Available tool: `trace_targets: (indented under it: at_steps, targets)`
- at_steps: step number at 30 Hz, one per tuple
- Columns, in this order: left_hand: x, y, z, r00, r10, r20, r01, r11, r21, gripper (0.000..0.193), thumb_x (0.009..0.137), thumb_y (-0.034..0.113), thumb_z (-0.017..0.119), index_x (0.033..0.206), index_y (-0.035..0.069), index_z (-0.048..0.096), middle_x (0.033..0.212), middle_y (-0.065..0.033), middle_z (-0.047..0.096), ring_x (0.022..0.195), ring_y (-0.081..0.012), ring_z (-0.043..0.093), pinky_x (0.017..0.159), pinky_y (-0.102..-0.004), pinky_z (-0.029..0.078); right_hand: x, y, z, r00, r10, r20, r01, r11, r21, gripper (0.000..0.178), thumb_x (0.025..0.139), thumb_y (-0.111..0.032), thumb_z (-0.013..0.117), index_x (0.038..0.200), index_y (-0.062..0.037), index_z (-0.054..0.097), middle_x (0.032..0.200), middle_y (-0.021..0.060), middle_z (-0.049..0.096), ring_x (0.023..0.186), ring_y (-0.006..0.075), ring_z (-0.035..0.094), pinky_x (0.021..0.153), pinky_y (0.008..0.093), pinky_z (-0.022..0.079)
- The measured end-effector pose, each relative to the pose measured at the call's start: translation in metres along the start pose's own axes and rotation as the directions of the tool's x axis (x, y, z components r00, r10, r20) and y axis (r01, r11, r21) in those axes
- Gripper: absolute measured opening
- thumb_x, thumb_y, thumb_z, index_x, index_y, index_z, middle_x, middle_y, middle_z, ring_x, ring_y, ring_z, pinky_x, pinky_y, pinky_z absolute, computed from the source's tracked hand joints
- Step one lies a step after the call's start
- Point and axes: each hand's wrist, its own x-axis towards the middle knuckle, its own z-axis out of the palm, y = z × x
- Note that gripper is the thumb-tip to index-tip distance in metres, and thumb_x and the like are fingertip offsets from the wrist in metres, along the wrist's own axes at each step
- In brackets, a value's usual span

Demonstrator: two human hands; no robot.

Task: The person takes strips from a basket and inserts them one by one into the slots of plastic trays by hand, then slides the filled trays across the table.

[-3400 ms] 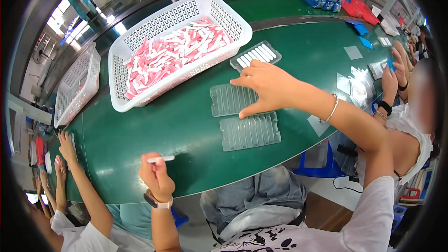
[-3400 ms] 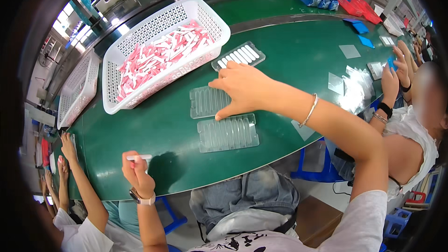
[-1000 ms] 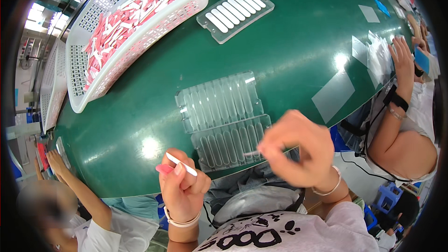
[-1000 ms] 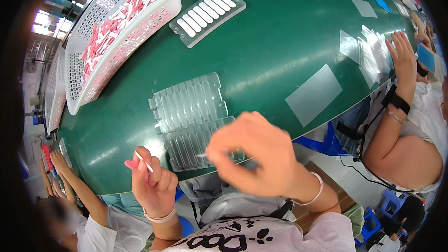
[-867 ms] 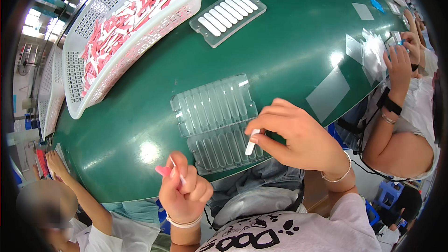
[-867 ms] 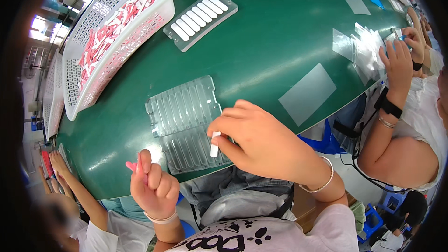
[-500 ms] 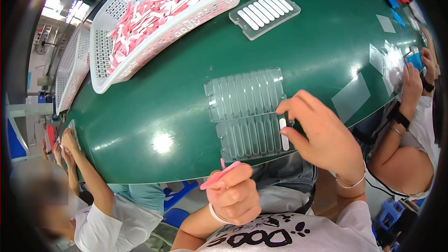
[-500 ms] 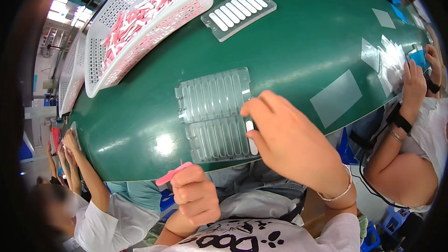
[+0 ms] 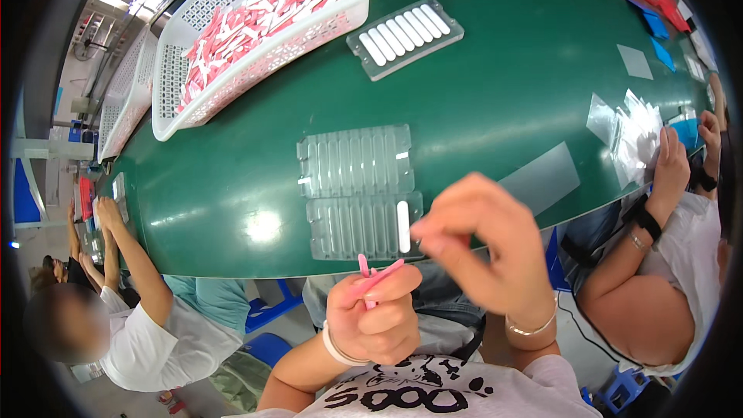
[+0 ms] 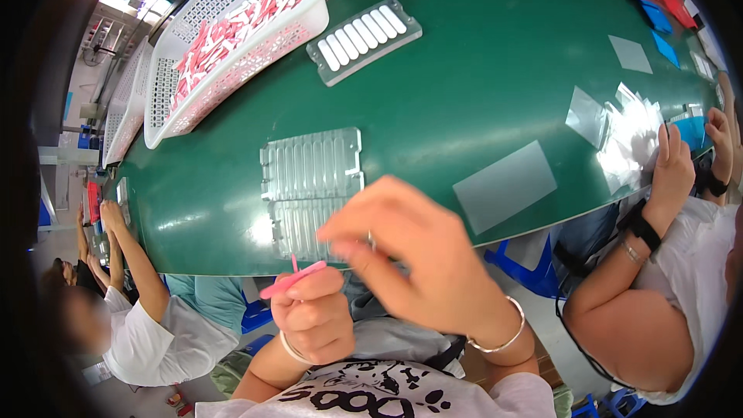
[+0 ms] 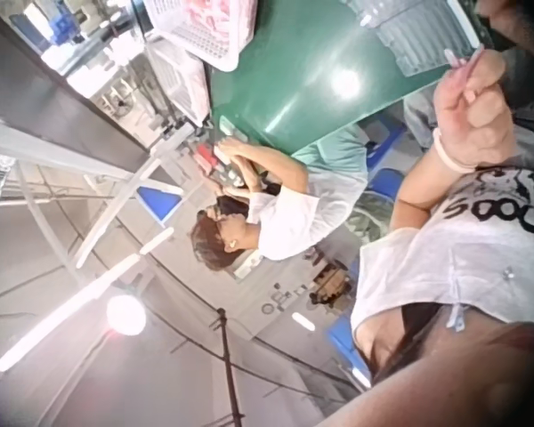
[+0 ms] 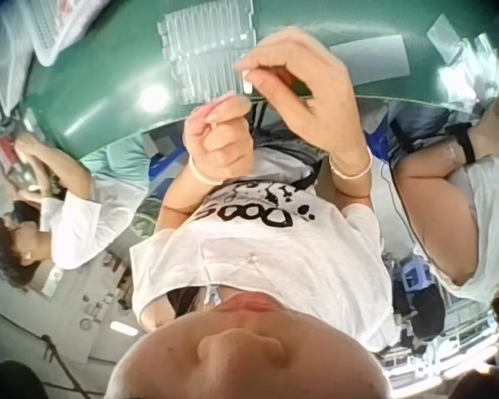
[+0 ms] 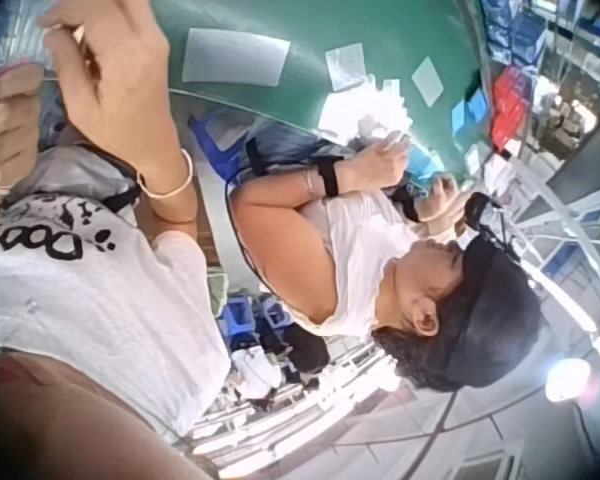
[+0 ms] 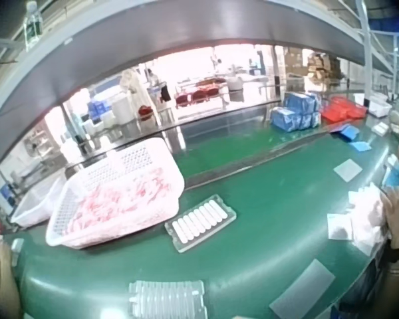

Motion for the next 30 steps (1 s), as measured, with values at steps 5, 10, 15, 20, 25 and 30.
trace_targets:
  at_steps: [5,10,15,20,25,30]
  targets:
    - [0.004,0.009,0.012,0.838,0.262,-0.478,0.051,0.835,0.547,0.020,0.096,0.028,0.038,0.098,0.010,0.046,0.058,0.0059,0.033,0.040,-0.0051,0.024,0.037,-0.0231,0.021,0.006,-0.008,-0.006,0.964,-0.199,0.177,0.207,0.978,-0.028,0.035,0.069,-0.009,0.079,0.102,-0.0055,0.069,0.085,0.0068,0.058,0.066,0.0124,0.053,0.057,0.0240,0.044]
    - [0.014,-0.003,0.027,0.666,0.736,-0.120,-0.019,0.178,0.984,0.012,0.093,0.012,0.049,0.100,0.004,0.043,0.065,0.0019,0.041,0.049,-0.0040,0.031,0.043,-0.0205,0.022,0.007,-0.015,0.009,0.997,0.058,0.043,-0.063,0.990,0.129,0.022,0.077,-0.003,0.071,0.098,-0.0015,0.067,0.085,0.0074,0.061,0.067,0.0152,0.057,0.056,0.0244,0.048]
    - [-0.005,0.017,0.030,0.635,0.773,-0.009,-0.116,0.107,0.987,0.018,0.093,0.018,0.051,0.102,0.005,0.044,0.060,0.0035,0.034,0.044,-0.0057,0.026,0.043,-0.0251,0.022,0.019,-0.005,0.009,0.994,0.031,-0.104,-0.023,0.997,0.075,0.008,0.078,0.001,0.066,0.085,-0.0009,0.065,0.078,0.0091,0.064,0.064,0.0158,0.060,0.055,0.0250,0.047]
    - [-0.022,0.048,0.040,0.629,0.758,-0.170,-0.219,0.383,0.897,0.022,0.091,0.024,0.049,0.102,0.005,0.046,0.070,-0.0005,0.038,0.053,-0.0083,0.033,0.048,-0.0247,0.026,0.031,0.005,0.000,0.909,0.318,0.271,-0.234,0.925,-0.299,0.003,0.079,-0.002,0.064,0.078,-0.0004,0.062,0.065,0.0087,0.060,0.053,0.0158,0.058,0.049,0.0283,0.043]
    - [-0.038,0.047,0.039,0.709,0.652,-0.269,-0.088,0.460,0.883,0.020,0.095,0.022,0.045,0.102,0.004,0.051,0.073,-0.0020,0.043,0.054,-0.0083,0.033,0.048,-0.0235,0.026,0.039,0.010,0.009,0.840,0.391,0.377,-0.100,0.794,-0.600,0.008,0.076,-0.008,0.061,0.076,0.0003,0.060,0.068,0.0139,0.060,0.060,0.0301,0.061,0.057,0.0367,0.048]
    - [-0.052,0.050,0.041,0.721,0.627,-0.295,0.178,0.243,0.953,0.026,0.098,0.021,0.043,0.106,-0.001,0.054,0.067,-0.0013,0.047,0.052,-0.0051,0.031,0.047,-0.0217,0.025,0.039,0.006,0.025,0.878,0.378,0.293,-0.088,0.729,-0.678,0.010,0.077,-0.006,0.058,0.071,0.0020,0.056,0.071,0.0148,0.061,0.067,0.0345,0.060,0.060,0.0407,0.047]
